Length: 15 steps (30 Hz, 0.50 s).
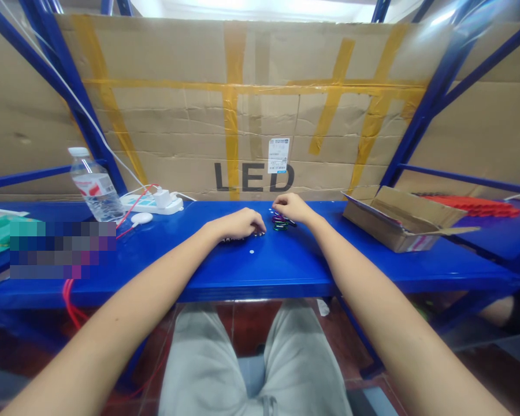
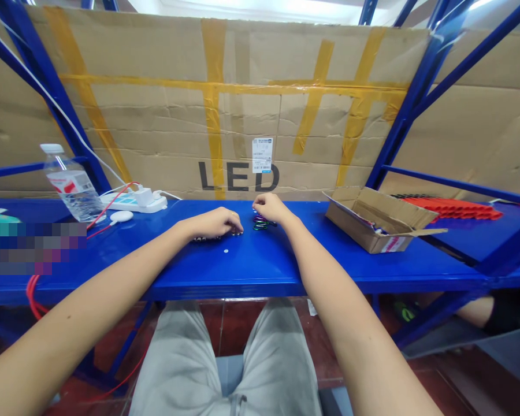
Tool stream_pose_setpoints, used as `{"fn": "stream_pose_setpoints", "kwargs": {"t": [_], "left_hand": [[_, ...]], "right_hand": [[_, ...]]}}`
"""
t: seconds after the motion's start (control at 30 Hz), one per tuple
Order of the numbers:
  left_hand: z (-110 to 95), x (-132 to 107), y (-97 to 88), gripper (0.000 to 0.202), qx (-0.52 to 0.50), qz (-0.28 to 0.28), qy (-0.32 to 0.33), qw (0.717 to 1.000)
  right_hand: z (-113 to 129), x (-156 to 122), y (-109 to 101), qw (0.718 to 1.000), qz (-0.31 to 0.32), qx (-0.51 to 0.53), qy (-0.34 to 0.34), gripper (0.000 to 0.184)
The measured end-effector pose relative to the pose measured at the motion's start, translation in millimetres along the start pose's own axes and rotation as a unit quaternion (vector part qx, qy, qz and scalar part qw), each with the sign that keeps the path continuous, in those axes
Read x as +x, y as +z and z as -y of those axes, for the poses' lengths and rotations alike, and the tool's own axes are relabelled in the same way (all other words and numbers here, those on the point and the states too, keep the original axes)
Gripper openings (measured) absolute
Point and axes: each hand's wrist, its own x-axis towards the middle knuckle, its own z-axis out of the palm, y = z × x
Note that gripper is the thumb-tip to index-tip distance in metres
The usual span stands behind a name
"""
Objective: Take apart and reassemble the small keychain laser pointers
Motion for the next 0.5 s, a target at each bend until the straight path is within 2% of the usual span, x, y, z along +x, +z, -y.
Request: {"fn": "stream_pose_setpoints", "kwargs": {"t": [0.1,0.17,0.33,0.5], "left_hand": [[13,-3,-8.9,0.041,-0.004,-0.070,-0.048,0.996],[24,-7,-13.7,0.038,0.022,-0.088,-0.080,0.993],[40,-13,-14.8,0.031,0.052,-0.040,-0.154,0.986],[36,-13,-11.9,0.028,0.028,-0.037,-0.160,0.986]], "right_hand": [[0,0,0,1.000,-0.001,-0.001,0.000,0.016],[-1,0,1,1.000,0.000,-0.002,-0.004,0.016],[-5,1,3,1.000,-0.002,0.009,-0.008,0.016],[12,-3,8,0.999,0.015,0.028,-0.029,0.021]]}}
